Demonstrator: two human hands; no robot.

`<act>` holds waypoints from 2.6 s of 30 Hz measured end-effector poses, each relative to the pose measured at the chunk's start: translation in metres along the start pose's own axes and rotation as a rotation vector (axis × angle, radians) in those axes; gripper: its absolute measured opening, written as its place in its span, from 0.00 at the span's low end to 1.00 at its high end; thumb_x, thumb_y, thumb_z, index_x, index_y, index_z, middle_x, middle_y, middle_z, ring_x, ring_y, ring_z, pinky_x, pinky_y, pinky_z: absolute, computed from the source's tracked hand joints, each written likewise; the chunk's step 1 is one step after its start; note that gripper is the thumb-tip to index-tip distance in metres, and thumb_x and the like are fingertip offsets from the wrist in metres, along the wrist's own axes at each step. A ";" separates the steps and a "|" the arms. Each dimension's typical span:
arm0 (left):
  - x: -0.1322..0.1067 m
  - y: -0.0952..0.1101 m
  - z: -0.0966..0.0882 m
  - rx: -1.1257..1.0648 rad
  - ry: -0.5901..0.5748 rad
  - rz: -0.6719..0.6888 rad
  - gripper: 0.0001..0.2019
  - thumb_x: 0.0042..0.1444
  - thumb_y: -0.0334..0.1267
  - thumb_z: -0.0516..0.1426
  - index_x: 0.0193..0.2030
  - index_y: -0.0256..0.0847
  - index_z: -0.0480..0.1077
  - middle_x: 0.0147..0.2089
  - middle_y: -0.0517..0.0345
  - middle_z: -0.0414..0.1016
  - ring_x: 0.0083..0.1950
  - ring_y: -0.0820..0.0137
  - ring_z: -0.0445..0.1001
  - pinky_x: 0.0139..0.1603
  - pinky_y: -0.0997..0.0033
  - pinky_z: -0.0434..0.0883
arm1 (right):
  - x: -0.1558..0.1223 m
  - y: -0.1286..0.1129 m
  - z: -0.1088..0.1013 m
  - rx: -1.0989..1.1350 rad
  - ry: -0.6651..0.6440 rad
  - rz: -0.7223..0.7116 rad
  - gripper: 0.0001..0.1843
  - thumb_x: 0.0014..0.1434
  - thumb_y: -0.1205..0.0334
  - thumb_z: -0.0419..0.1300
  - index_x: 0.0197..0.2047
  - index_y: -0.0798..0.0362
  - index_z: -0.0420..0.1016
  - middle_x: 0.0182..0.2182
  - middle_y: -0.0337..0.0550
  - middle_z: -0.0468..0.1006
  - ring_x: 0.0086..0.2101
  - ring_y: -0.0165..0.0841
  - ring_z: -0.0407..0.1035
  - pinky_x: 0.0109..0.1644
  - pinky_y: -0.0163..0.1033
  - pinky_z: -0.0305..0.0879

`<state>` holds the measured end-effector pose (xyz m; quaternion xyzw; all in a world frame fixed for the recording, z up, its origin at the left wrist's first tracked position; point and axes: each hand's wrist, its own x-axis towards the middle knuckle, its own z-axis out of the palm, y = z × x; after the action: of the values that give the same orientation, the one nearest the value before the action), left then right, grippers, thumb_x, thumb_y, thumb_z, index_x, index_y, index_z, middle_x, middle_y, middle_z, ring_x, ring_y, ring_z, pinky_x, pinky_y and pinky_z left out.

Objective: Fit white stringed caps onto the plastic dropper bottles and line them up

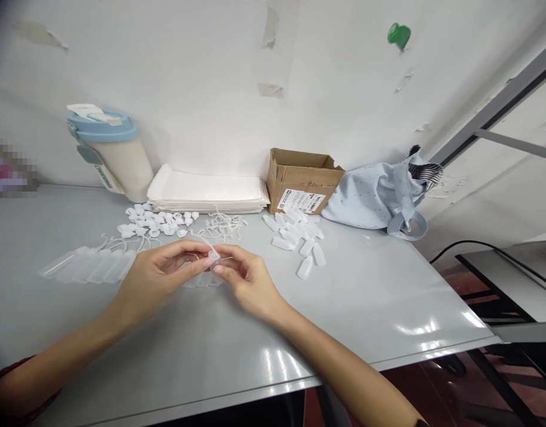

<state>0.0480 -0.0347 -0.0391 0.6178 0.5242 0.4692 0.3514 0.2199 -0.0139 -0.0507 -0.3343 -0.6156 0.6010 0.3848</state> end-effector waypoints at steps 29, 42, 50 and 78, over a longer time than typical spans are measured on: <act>0.007 -0.015 0.008 0.613 -0.131 0.482 0.19 0.54 0.40 0.60 0.52 0.36 0.66 0.48 0.48 0.68 0.50 0.57 0.61 0.50 0.55 0.64 | 0.002 -0.012 -0.005 -0.066 0.044 0.134 0.12 0.61 0.62 0.55 0.44 0.55 0.77 0.34 0.43 0.79 0.37 0.33 0.74 0.45 0.39 0.66; 0.018 -0.022 0.014 0.799 -0.308 0.378 0.22 0.50 0.44 0.61 0.51 0.37 0.69 0.47 0.48 0.71 0.51 0.53 0.62 0.48 0.50 0.60 | 0.009 0.000 -0.015 -0.550 0.188 0.142 0.19 0.53 0.71 0.61 0.50 0.59 0.69 0.41 0.48 0.76 0.39 0.32 0.71 0.42 0.39 0.67; 0.022 -0.023 0.015 0.837 -0.343 0.371 0.21 0.52 0.45 0.58 0.50 0.37 0.70 0.48 0.47 0.71 0.51 0.52 0.62 0.48 0.50 0.59 | 0.012 0.008 -0.016 -0.568 0.166 0.149 0.18 0.53 0.73 0.60 0.48 0.61 0.69 0.41 0.50 0.76 0.38 0.33 0.71 0.43 0.40 0.68; 0.022 -0.029 0.009 0.848 -0.338 0.410 0.25 0.50 0.54 0.62 0.50 0.40 0.69 0.47 0.48 0.70 0.50 0.53 0.62 0.48 0.50 0.59 | 0.012 0.008 -0.016 -0.513 0.126 0.184 0.16 0.54 0.72 0.59 0.48 0.60 0.70 0.40 0.49 0.76 0.37 0.32 0.72 0.41 0.39 0.69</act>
<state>0.0472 -0.0069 -0.0642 0.8640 0.4721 0.1677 0.0499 0.2280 0.0043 -0.0586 -0.5120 -0.6895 0.4362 0.2688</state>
